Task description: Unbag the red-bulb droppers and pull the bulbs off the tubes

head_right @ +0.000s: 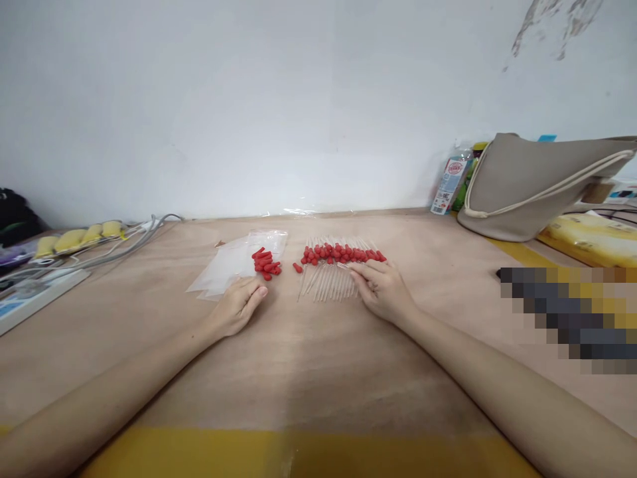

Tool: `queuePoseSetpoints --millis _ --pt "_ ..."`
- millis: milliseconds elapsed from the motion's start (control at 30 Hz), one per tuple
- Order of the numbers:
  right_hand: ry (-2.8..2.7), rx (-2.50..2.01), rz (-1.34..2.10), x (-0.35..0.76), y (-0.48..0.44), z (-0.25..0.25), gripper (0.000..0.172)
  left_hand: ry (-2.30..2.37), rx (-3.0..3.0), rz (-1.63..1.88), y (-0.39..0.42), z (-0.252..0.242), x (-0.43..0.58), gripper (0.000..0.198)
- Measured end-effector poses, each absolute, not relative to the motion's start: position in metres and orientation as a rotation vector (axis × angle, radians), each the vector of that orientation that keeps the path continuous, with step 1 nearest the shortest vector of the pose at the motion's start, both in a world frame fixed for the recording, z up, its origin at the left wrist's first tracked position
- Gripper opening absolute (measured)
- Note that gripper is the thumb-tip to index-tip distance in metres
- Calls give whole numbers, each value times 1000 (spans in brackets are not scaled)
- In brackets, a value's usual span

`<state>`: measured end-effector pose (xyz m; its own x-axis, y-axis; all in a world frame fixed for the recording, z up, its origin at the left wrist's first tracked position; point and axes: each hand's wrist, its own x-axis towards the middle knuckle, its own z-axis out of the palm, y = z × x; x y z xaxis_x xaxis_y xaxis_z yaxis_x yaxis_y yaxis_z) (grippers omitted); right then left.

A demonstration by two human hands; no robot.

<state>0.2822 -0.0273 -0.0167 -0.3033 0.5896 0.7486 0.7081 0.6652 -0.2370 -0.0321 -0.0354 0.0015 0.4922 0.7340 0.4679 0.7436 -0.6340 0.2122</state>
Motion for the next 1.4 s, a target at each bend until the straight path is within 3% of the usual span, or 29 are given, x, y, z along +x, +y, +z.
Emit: queuePoseSetpoints --millis 133,267,467,667,967,1400 --pt "-2002 -1079 -175 281 -24 -19 28 -1341 -2738 -961 -39 4 -29 24" --pt "-1954 -1177 -190 283 -24 -21 18 -1361 -2627 -1063 -34 9 -27 21" --pt "-1974 -1297 -487 279 -22 -19 20 -1492 -2414 -1263 -6 29 -37 11" --pt "-2019 -1404 -580 270 -23 -22 22 -1618 -2430 -1189 18 34 -26 9" --pt "-2119 -1348 -388 268 -26 -24 28 -1373 -2364 -666 12 7 4 12" --pt "-2180 -1247 -173 275 -26 -23 40 -1415 -2291 -759 27 12 27 20"
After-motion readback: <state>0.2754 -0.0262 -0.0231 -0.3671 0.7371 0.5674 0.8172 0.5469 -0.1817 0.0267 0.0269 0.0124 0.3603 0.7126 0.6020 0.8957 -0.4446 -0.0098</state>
